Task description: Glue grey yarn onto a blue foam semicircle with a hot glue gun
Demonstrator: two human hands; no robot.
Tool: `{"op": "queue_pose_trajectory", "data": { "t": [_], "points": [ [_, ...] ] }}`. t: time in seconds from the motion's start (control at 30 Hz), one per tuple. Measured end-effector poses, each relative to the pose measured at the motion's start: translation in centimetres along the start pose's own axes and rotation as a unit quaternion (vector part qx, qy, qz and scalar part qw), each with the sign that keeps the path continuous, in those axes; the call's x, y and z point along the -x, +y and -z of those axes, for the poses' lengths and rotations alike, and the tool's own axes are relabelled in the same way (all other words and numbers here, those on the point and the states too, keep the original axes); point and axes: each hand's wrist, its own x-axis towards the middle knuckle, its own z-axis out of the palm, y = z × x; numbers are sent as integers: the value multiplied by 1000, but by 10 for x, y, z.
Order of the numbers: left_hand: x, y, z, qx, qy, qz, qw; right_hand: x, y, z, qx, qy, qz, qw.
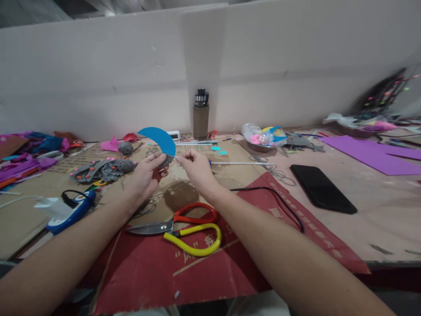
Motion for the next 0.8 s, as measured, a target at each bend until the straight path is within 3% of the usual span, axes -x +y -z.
{"op": "queue_pose_trajectory", "data": {
  "t": [0.33, 0.6, 0.8],
  "points": [
    [3, -1, 1, -203, 59, -112, 971, 4, -14, 3, 37, 19, 35, 999],
    [2, -1, -1, -141, 71, -91, 983, 6, -10, -1, 80, 16, 74, 994],
    [2, -1, -1, -99, 60, -64, 991, 3, -4, 0, 78, 11, 62, 995]
  ]
}}
